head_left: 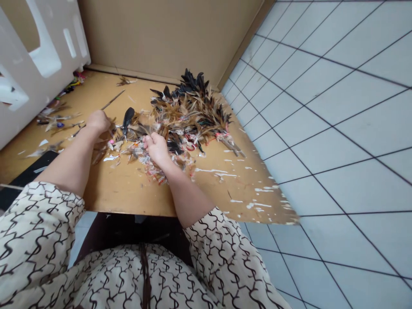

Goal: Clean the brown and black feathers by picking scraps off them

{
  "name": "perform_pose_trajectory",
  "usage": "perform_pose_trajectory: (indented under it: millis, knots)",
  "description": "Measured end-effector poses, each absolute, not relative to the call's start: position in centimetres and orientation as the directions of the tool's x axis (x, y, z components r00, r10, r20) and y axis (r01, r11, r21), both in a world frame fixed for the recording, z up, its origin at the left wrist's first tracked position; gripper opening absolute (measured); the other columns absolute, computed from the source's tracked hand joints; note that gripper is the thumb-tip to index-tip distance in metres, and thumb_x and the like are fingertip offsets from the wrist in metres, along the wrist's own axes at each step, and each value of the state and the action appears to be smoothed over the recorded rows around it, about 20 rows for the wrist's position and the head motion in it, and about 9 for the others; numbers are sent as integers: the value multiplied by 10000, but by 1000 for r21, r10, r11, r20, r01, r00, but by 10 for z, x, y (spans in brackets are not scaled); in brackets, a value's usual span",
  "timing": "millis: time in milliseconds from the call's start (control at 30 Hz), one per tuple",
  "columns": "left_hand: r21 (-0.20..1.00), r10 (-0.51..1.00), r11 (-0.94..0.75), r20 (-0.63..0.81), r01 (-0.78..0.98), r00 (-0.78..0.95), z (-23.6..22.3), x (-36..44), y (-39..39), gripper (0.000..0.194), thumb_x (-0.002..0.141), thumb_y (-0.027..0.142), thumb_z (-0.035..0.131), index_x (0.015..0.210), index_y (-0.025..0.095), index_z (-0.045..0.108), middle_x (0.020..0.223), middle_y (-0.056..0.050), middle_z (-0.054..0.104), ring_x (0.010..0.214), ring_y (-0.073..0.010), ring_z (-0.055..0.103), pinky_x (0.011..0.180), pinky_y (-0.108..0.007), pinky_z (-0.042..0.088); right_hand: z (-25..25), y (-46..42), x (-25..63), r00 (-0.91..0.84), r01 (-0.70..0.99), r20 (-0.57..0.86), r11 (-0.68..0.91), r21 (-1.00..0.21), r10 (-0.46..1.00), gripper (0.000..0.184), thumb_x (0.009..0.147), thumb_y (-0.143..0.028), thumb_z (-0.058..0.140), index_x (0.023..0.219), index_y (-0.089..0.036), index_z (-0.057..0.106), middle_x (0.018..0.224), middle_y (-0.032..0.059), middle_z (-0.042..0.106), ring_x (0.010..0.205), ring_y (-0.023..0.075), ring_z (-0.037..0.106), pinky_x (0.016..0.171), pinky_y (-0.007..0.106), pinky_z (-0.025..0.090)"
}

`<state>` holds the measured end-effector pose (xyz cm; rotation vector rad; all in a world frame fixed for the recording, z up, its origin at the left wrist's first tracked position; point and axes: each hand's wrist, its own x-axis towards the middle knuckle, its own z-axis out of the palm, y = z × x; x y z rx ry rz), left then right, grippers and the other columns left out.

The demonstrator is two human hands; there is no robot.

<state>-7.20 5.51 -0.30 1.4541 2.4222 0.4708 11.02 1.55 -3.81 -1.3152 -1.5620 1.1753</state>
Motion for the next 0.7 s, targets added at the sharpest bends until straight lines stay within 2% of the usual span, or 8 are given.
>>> perform_pose_trajectory:
  millis: [67,133,167,233,333,433,567,700]
  knots:
    - [619,869,412,-48,669,-492,3,-69,44,165,679,76,572,567,170,495,554,-24,524,737,-209,598,699,-316,440,-37,15,109,-173,255,-24,21,-967,985,267,847,-159,412,581,-182,416,525,-60,460,461,55,391,478,182,308]
    - [823,862,311,-34,475,-505,8,-62,33,186,699,75,548,559,174,474,474,24,447,552,-130,513,614,-272,432,-34,13,108,-172,207,-65,-28,-978,983,261,855,-150,408,596,-180,422,511,-66,452,426,46,365,441,173,287]
    - [900,867,237,-25,367,-497,10,-57,28,192,688,58,541,551,168,464,468,33,448,489,-97,467,582,-252,427,-33,13,108,-172,172,-87,-57,-983,981,259,860,-144,401,605,-179,424,502,-70,446,411,41,354,424,167,280]
    - [978,912,131,-53,165,-407,12,-45,18,155,650,42,565,568,149,488,464,39,470,432,-66,429,539,-228,424,-30,12,107,-174,94,-137,-122,-988,975,259,873,-129,381,621,-177,425,486,-76,438,387,34,345,397,154,277]
    - [997,957,56,-71,-60,-280,7,-26,6,100,599,53,624,618,126,559,483,34,517,427,-64,464,532,-229,448,-28,12,106,-173,-11,-181,-186,-982,968,260,886,-118,361,641,-172,433,480,-69,458,385,33,387,374,140,292]
    - [983,978,51,-85,-178,-190,-5,-12,0,112,560,86,688,608,124,594,489,26,542,426,-64,480,542,-241,470,-28,13,106,-158,-69,-203,-216,-974,966,265,892,-114,359,644,-167,434,493,-56,487,404,36,439,366,134,309]
    - [974,979,77,-114,-214,-169,-19,-4,-1,192,491,147,777,570,123,603,500,10,578,444,-76,518,510,-227,444,-33,15,106,-174,-93,-198,-217,-972,965,246,892,-124,386,654,-168,432,509,-53,504,426,41,486,377,130,342]
    - [975,981,84,-117,-208,-153,-23,-3,-1,207,469,162,799,571,125,621,496,8,594,458,-89,544,523,-232,450,-37,15,106,-213,-106,-172,-198,-975,962,222,886,-159,435,665,-170,432,525,-57,513,431,36,491,383,126,347]
